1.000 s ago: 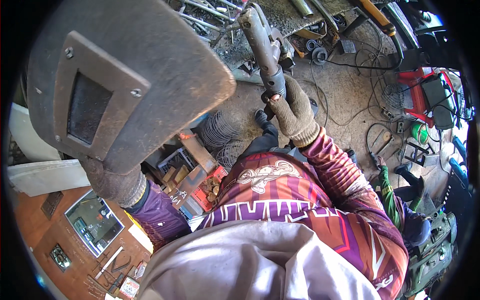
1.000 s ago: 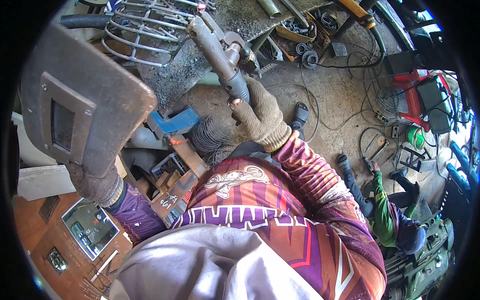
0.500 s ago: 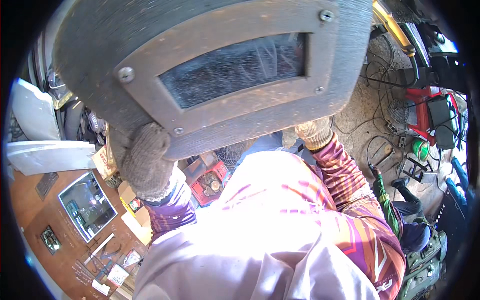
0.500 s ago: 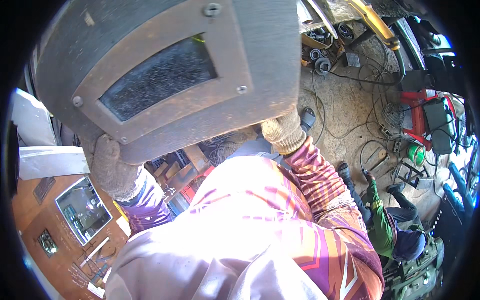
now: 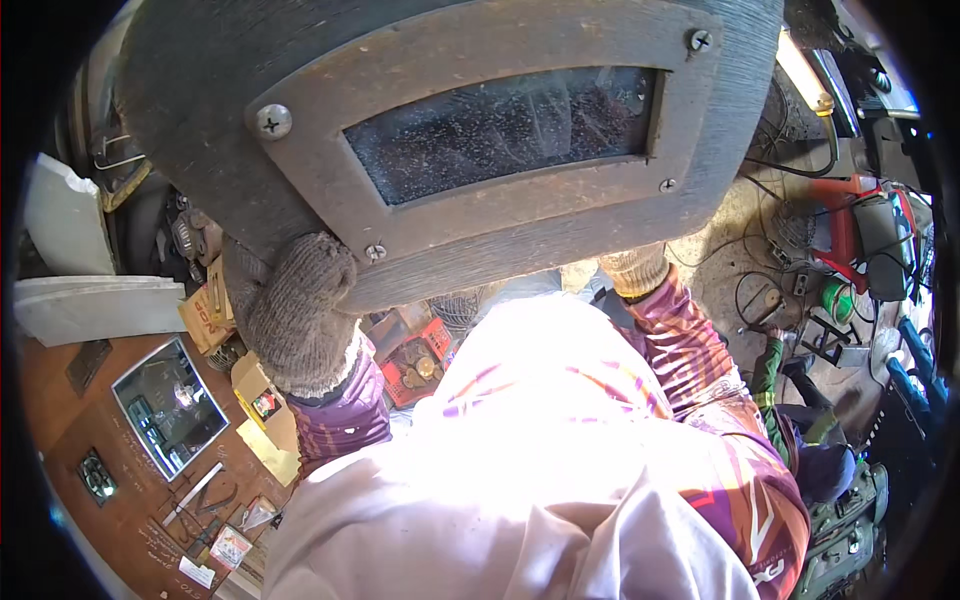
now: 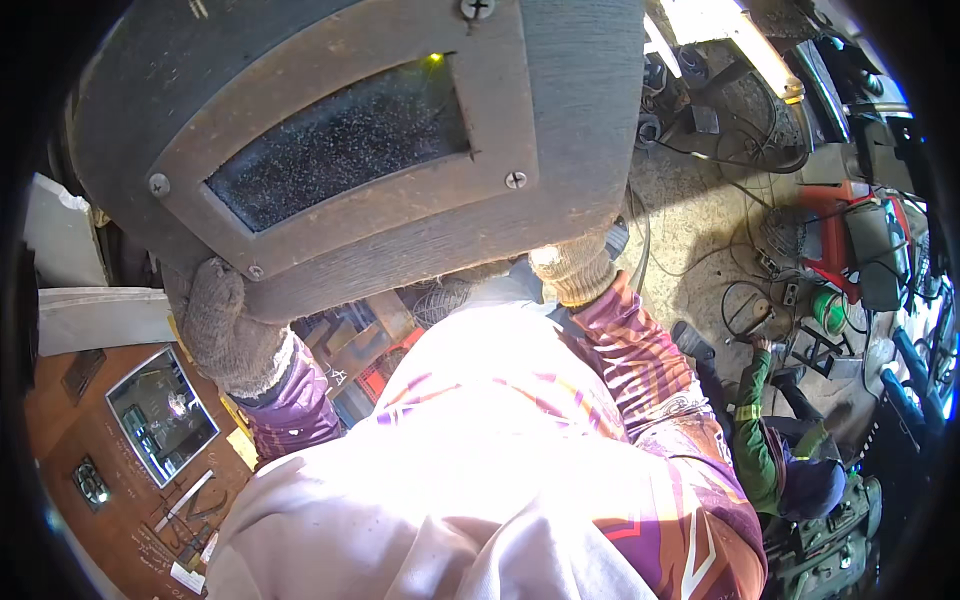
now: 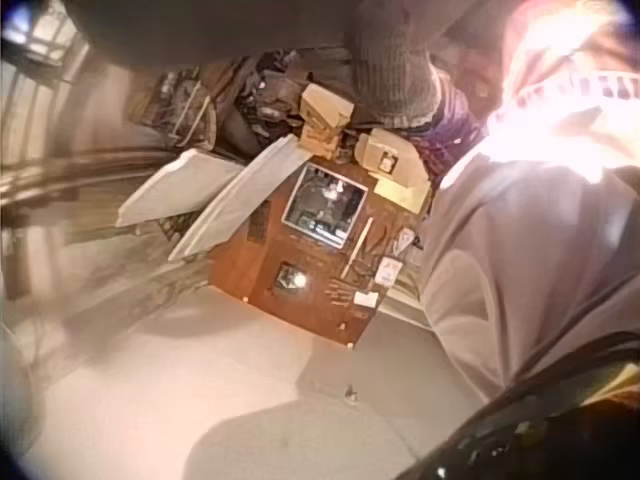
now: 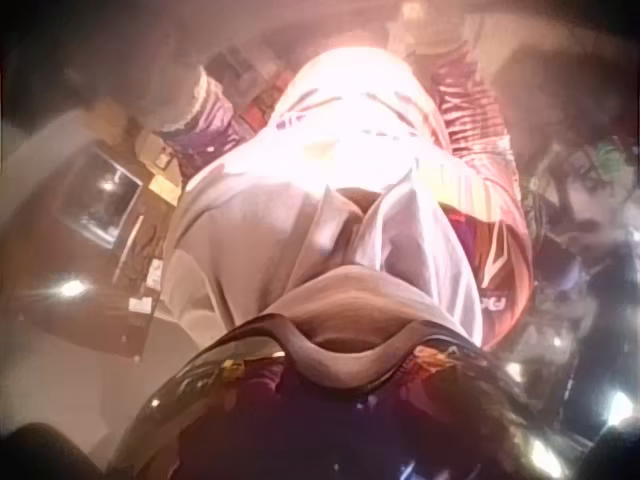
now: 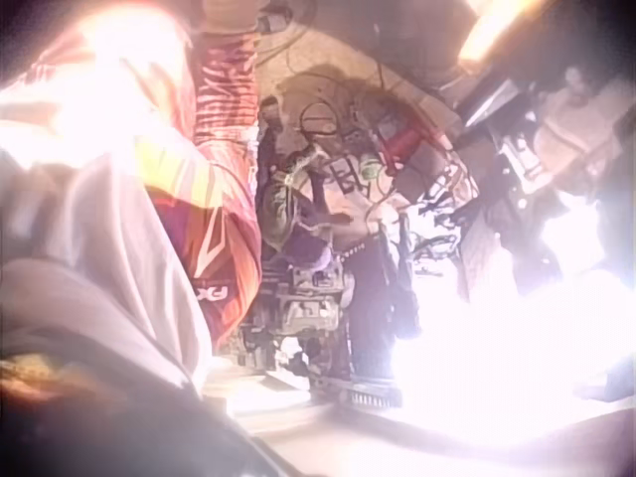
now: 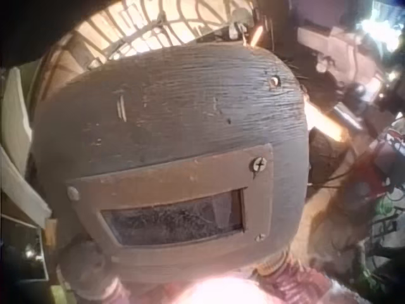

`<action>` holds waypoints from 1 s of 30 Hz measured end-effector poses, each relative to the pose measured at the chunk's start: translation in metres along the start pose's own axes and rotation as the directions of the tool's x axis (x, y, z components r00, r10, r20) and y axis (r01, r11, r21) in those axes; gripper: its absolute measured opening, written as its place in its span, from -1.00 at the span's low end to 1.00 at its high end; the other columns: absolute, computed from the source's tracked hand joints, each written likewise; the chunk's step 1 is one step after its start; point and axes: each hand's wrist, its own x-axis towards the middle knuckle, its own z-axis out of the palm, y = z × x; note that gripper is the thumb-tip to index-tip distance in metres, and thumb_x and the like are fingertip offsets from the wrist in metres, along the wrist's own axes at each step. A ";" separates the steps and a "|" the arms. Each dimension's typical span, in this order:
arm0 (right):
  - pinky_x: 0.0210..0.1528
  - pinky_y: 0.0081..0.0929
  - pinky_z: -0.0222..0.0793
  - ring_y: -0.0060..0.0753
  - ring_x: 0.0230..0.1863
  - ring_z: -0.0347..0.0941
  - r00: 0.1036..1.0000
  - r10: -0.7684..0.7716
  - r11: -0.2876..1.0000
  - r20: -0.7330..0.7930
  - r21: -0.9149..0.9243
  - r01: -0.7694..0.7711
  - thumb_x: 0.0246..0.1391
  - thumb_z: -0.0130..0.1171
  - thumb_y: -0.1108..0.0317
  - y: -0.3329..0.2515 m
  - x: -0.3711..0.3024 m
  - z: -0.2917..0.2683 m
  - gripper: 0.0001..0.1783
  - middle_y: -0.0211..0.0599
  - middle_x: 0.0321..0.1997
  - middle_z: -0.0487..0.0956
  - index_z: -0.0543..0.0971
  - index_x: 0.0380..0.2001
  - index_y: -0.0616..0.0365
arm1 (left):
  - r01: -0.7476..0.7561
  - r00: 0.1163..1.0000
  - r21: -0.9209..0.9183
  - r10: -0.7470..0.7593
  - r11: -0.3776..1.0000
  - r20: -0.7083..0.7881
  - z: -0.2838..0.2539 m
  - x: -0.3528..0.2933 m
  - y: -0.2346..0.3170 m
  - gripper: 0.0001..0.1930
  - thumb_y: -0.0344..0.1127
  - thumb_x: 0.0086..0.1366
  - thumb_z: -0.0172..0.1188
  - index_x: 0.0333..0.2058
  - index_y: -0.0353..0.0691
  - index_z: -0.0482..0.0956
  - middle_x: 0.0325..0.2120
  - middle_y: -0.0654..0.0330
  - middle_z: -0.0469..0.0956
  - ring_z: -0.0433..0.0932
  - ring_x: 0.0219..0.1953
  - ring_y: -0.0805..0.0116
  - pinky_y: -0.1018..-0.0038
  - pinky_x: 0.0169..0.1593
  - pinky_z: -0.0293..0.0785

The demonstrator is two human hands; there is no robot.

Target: The person welds components of a curved metal frame together using a handheld welding tool while holding a protective welding mask in the other hand, then uses a hammer to tap on the welded joints.

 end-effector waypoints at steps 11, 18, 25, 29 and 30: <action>0.03 0.01 0.25 0.00 0.04 0.37 1.000 0.014 1.000 -0.003 0.023 -0.014 0.01 0.18 0.18 -0.002 0.003 -0.001 -0.50 -0.14 0.03 0.49 0.47 0.04 0.11 | -0.120 0.992 -0.241 0.124 0.963 0.000 0.005 0.005 -0.002 -0.49 -0.51 0.25 0.05 0.19 -0.34 0.23 0.04 -0.03 0.42 0.54 -0.06 0.22 0.28 0.00 0.53; -0.02 -0.04 0.28 -0.03 -0.01 0.39 0.999 0.032 0.999 0.000 0.039 -0.032 0.02 0.18 0.19 -0.006 0.002 -0.003 -0.51 -0.15 0.01 0.50 0.47 0.03 0.13 | -0.104 0.992 -0.078 0.109 0.991 0.062 0.005 0.000 0.005 -0.48 -0.50 0.23 0.13 0.17 -0.38 0.23 -0.08 -0.06 0.50 0.63 -0.27 0.36 0.57 -0.23 0.63; -0.06 -0.10 0.30 -0.07 -0.06 0.41 0.999 0.036 0.998 0.008 0.045 -0.037 0.03 0.18 0.20 -0.007 0.000 -0.004 -0.52 -0.16 -0.02 0.50 0.47 0.02 0.14 | 0.054 0.992 -0.174 -0.033 0.983 0.118 -0.016 -0.005 0.009 -0.45 -0.55 0.18 0.08 0.18 -0.32 0.24 0.03 -0.05 0.42 0.57 -0.10 0.22 0.21 0.01 0.57; -0.09 -0.13 0.31 -0.09 -0.09 0.42 0.999 0.053 0.997 0.007 0.050 -0.053 0.04 0.18 0.20 -0.008 0.000 -0.006 -0.53 -0.17 -0.03 0.51 0.47 0.02 0.15 | -0.196 0.976 0.195 0.171 0.961 0.138 -0.021 -0.002 0.011 -0.51 -0.47 0.14 0.19 0.07 -0.31 0.34 -0.02 -0.07 0.47 0.58 -0.11 0.15 0.20 -0.01 0.56; -0.09 -0.14 0.32 -0.09 -0.09 0.42 0.998 0.054 0.997 0.010 0.056 -0.055 0.04 0.18 0.20 -0.009 0.001 -0.006 -0.53 -0.17 -0.04 0.51 0.47 0.01 0.16 | -0.346 0.938 0.402 0.298 0.848 0.179 -0.025 -0.004 0.009 -0.54 -0.42 0.13 0.23 0.03 -0.30 0.38 -0.05 -0.08 0.49 0.59 -0.11 0.13 0.21 -0.02 0.56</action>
